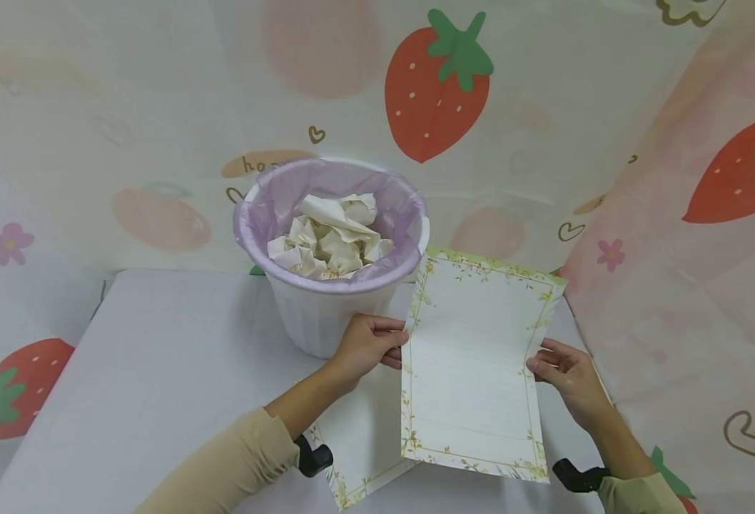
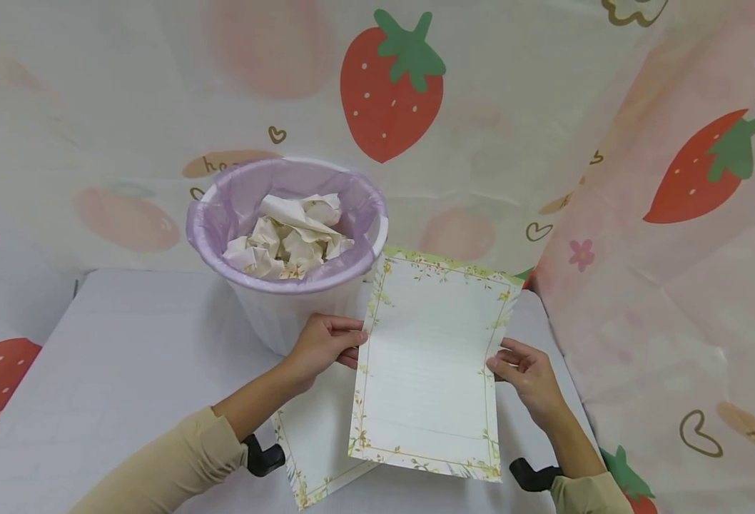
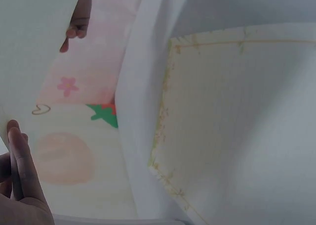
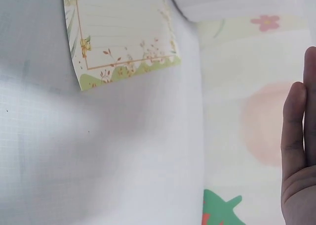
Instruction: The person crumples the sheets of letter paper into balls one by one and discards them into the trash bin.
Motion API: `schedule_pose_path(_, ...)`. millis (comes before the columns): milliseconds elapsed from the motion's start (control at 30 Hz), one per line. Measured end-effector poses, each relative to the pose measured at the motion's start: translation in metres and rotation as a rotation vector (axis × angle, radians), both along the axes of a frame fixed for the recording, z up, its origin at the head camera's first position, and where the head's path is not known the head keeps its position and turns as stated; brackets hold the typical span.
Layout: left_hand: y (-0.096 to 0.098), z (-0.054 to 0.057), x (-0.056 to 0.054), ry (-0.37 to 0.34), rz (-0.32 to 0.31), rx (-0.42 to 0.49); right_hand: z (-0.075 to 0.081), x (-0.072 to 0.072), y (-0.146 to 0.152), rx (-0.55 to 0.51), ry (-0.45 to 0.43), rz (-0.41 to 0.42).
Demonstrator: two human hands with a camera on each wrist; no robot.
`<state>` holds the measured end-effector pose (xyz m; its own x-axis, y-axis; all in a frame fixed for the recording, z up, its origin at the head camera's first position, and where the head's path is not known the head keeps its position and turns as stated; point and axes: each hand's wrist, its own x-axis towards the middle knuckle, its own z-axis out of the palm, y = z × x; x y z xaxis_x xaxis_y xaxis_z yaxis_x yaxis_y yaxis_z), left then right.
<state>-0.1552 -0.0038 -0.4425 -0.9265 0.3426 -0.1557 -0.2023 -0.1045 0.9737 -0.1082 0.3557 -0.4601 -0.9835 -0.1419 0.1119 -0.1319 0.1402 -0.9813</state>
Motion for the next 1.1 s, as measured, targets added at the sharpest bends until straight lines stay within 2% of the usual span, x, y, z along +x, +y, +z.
schedule_pose_path(100,0.000,-0.001,0.000,-0.012,-0.005,0.021,-0.002,0.000,0.001,0.029,0.003,-0.016)
schedule_pose_path(233,0.001,-0.003,-0.001,-0.036,-0.005,0.055,-0.006,0.000,0.001,0.018,-0.027,-0.032)
schedule_pose_path(433,0.002,-0.004,-0.001,-0.096,-0.004,0.079,-0.011,0.000,-0.001,-0.016,-0.074,-0.010)
schedule_pose_path(600,0.003,-0.007,0.000,-0.148,0.003,0.096,-0.010,-0.001,0.000,0.027,-0.109,0.020)
schedule_pose_path(700,0.003,-0.009,0.000,-0.159,0.011,0.115,-0.010,-0.001,-0.001,0.042,-0.093,0.059)
schedule_pose_path(833,0.003,-0.010,0.000,-0.165,0.025,0.136,-0.010,-0.002,-0.003,0.005,-0.059,0.107)
schedule_pose_path(1100,0.002,-0.009,-0.001,-0.211,0.020,0.199,-0.007,-0.001,-0.004,-0.032,-0.061,0.118)
